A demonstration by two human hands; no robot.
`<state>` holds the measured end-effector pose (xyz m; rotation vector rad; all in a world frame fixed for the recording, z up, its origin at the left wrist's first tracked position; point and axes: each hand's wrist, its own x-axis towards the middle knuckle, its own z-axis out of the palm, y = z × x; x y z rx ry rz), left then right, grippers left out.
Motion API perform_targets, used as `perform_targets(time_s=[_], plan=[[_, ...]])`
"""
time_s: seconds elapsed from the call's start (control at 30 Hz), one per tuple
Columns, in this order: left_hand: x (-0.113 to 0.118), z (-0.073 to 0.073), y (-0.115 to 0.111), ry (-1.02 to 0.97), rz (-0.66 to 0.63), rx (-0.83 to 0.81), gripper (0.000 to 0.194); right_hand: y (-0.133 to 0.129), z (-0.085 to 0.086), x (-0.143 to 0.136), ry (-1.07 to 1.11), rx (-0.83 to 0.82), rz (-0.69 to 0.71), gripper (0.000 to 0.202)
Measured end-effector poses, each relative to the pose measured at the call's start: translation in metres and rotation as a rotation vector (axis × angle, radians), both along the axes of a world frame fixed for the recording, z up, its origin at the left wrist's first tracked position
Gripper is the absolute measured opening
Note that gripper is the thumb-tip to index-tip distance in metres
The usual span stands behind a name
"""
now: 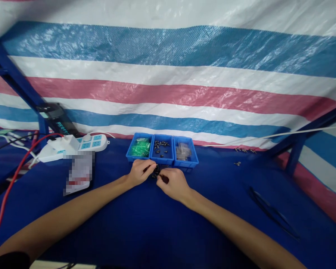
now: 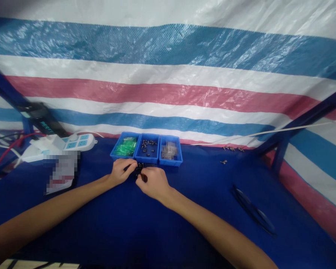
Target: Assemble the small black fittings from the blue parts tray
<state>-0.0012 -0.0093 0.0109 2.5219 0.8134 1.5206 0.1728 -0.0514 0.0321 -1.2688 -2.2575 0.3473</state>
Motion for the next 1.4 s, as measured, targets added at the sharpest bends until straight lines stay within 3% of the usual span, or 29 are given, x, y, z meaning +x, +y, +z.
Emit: perform_targets(time_s=[0.17,0.33,1.03,1.4], plan=[[0.0,0.0,0.0,0.0,0.003,0.0,0.019,0.01,-0.01,0.007,0.346,0.014,0.003,0.024],[0.0,0.0,0.001,0.005,0.002,0.006,0.016,0.013,-0.022,0.009,0.491,0.059,-0.013,0.022],[0.001,-0.001,0.001,0.021,-0.015,-0.017,0.015,0.014,-0.028,0.01,0.538,0.118,-0.025,0.009],[0.001,0.0,0.001,0.027,-0.01,-0.017,0.017,0.014,-0.031,0.008,0.667,0.099,0.052,0.007]])
